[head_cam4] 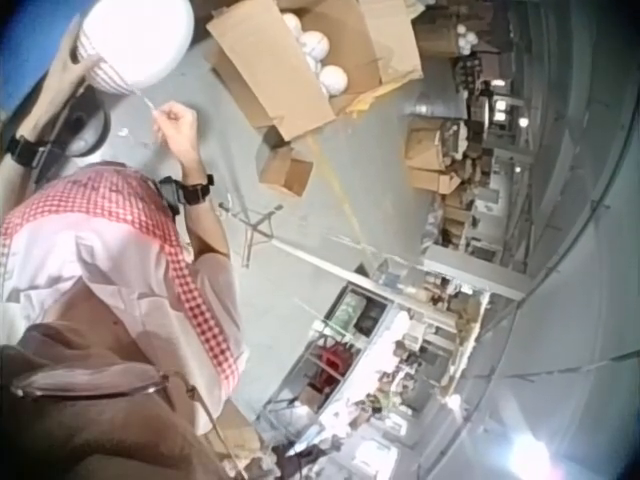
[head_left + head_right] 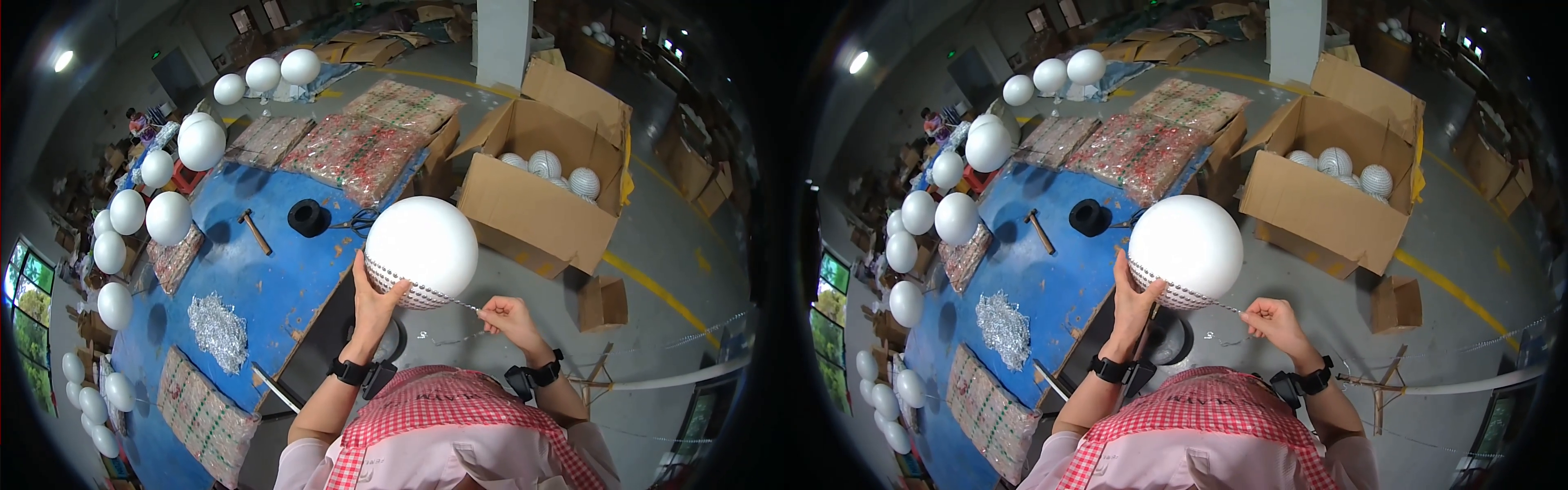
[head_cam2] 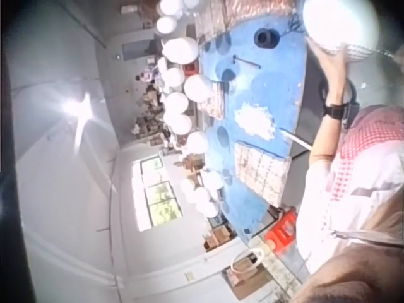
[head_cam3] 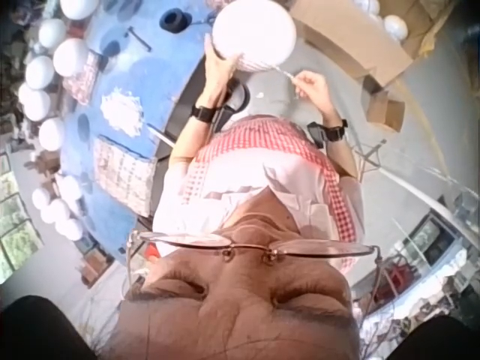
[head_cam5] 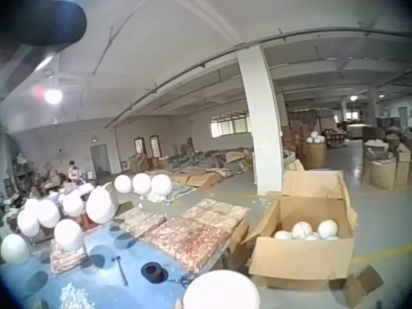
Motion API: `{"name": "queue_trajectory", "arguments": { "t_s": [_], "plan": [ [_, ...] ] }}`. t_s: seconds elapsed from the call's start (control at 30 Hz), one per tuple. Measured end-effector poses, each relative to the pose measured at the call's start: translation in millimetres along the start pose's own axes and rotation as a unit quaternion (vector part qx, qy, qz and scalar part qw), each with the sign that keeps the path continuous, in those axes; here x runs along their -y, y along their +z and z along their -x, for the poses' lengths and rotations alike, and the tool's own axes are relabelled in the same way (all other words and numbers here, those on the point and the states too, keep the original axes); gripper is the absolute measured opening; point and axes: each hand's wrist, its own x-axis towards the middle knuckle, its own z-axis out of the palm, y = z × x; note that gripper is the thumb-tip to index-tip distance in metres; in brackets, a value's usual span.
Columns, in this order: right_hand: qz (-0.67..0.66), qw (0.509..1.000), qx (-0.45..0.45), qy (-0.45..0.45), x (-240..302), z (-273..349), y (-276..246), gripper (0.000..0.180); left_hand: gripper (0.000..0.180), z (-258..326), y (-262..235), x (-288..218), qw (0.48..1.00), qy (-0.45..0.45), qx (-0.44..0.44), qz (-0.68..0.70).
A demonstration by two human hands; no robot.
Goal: The person wraps a string of beads around a white sphere, pressing them onto the surface, and then pulls a new strand of beads to repeat the process.
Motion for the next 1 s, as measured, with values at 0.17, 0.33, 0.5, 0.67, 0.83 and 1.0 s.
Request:
{"name": "queue_trajectory", "arguments": {
  "t_s": [0.17,0.33,0.5,0.67,0.83,1.0],
  "plan": [
    [0.018,1.000,0.005,0.002,-4.5,-8.0,3.0,0.018,0.095,0.1,-1.0,11.1,1.000,0.001,-0.019,0.018],
    [0.022,1.000,0.006,0.001,-5.3,-11.2,5.3,0.018,0.083,3.3,0.9,8.6,0.999,-0.029,-0.035,0.022],
    [0.023,1.000,0.008,0.003,-6.0,-12.0,6.4,0.018,0.070,5.7,-0.9,10.8,0.999,-0.019,-0.026,0.015],
    [0.026,1.000,0.007,0.008,-2.9,-9.9,8.6,0.017,0.079,5.8,-7.5,13.5,0.990,0.033,-0.005,-0.139],
    [0.052,0.997,0.054,-0.010,18.9,7.7,7.6,0.016,0.091,12.0,-5.0,9.1,0.988,-0.006,-0.019,-0.151],
    [0.028,0.993,0.105,-0.053,39.3,30.8,8.5,0.014,0.092,10.3,-1.1,13.8,0.993,-0.013,-0.021,-0.113]
  ]
}}
